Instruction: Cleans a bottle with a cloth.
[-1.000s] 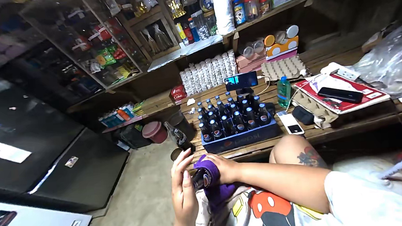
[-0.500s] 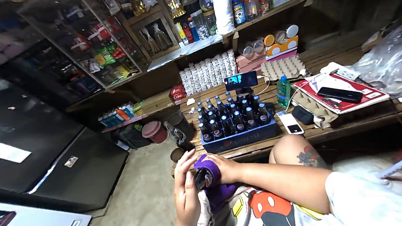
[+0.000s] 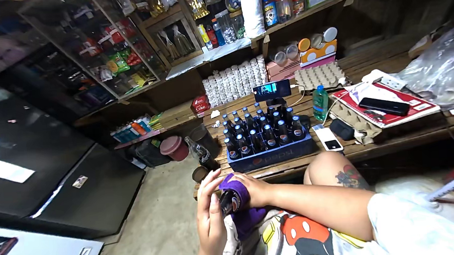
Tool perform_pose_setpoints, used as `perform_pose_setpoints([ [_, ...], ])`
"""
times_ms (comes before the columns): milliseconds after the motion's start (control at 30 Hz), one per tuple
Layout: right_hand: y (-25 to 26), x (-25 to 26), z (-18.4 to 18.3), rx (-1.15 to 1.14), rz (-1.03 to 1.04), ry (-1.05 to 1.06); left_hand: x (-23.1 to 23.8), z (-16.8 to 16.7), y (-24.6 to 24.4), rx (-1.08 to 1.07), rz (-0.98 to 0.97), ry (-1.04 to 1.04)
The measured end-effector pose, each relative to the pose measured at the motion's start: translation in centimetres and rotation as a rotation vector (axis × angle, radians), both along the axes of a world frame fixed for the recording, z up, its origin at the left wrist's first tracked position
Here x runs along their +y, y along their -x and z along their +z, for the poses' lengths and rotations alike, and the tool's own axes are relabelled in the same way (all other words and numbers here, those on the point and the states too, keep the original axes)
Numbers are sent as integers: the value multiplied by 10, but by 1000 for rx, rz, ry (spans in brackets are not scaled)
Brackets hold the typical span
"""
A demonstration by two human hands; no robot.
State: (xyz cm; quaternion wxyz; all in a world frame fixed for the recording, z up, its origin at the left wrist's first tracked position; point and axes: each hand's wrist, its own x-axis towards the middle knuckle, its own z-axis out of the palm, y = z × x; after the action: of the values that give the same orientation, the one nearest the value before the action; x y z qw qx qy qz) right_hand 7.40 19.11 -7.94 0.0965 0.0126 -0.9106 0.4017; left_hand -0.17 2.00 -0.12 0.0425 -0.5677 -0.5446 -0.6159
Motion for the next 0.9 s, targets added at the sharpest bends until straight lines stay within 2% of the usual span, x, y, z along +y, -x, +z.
perform_pose_setpoints([
  [267, 1, 0, -5, 16, -8, -4, 0, -1, 2, -3, -3, 3],
  [433, -10, -7, 6, 134, -6, -3, -2, -1, 2, 22, -11, 11],
  [567, -17, -24, 25, 506, 92, -31, -4, -3, 3, 24, -28, 2],
  [633, -22, -36, 44, 593, 114, -80, -4, -3, 1, 38, -28, 12],
  [767, -19, -38, 50, 577, 129, -158, -4, -4, 2, 29, -31, 13],
  [900, -11, -32, 48, 348, 124, -128, -5, -5, 2, 12, -45, 9],
])
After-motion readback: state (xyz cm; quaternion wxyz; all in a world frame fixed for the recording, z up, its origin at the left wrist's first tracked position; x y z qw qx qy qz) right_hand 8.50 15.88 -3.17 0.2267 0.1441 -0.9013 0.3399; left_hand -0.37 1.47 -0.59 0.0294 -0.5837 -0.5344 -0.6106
